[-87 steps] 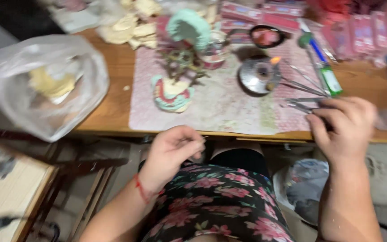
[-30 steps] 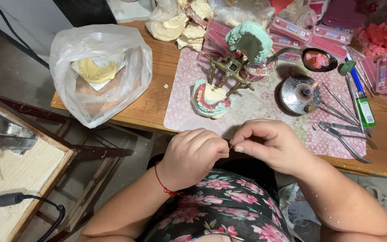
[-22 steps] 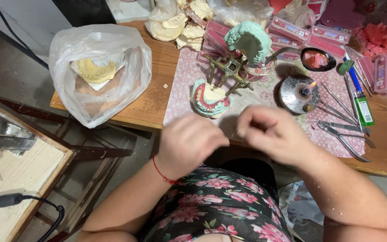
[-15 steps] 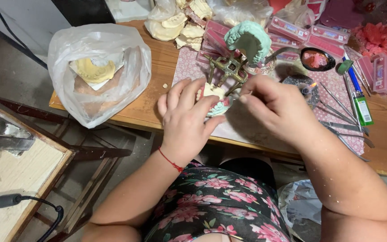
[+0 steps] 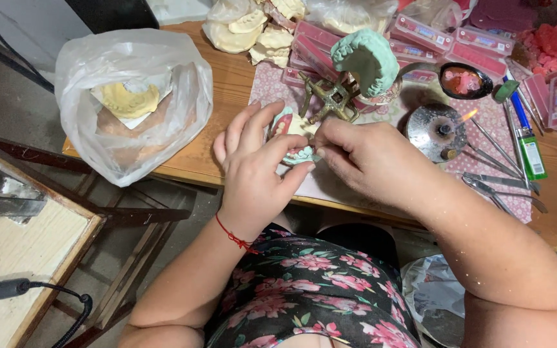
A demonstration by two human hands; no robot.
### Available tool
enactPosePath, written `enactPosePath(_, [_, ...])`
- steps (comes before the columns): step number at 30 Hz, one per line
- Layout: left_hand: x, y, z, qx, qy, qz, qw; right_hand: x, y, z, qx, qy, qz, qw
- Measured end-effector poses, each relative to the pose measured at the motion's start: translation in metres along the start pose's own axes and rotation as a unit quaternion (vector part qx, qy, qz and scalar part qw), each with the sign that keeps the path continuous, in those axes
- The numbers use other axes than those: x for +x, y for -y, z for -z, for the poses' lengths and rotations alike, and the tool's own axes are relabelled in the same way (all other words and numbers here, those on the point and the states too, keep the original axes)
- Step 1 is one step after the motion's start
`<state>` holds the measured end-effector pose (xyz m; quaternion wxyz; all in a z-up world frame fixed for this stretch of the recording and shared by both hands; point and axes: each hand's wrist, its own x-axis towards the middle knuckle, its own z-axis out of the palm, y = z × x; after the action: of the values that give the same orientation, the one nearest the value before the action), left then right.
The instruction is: The person works on a dental mold mounted on a stand, using a small metal tool to shape or adjust the material. They open a drawer to retrieve a wire, cut it with pliers, and then use tweezers to place small pieces onto the mold. The person also briefly picks up a smartphone.
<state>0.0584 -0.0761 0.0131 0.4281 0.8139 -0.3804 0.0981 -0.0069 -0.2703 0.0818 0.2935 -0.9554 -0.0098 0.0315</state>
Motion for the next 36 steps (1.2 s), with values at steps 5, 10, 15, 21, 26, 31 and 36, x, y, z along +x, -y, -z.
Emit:
enactPosePath(5, [0.0,0.004,-0.005,0.002,-0.017,0.001,1.0,0.003,-0.002,-0.004,0.018,-0.01,-0.004,1.0])
enactPosePath(10, [0.003,0.0,-0.004,-0.005,-0.022,0.007,1.0,0.002,-0.003,-0.013,-0.001,-0.031,-0.021,0.999])
enactPosePath(15, [0.006,-0.009,-0.003,0.064,-0.051,0.029,0.996,0.0,0.004,-0.012,-0.071,-0.037,0.015,0.997])
enactPosePath(21, [0.007,-0.008,-0.007,0.061,-0.049,0.039,0.996,-0.002,0.001,-0.009,-0.015,-0.031,0.053,0.998])
enactPosePath(26, [0.01,-0.01,-0.007,0.058,-0.051,0.042,0.996,-0.003,-0.006,-0.013,-0.024,-0.038,0.059,0.997])
enactPosePath(31, [0.013,-0.007,-0.006,0.06,-0.046,0.04,0.996,-0.003,-0.006,-0.013,-0.013,-0.034,0.05,0.998])
enactPosePath(36, [0.014,-0.002,-0.005,0.051,-0.042,0.022,0.998,-0.003,-0.006,-0.014,-0.005,-0.017,0.03,0.999])
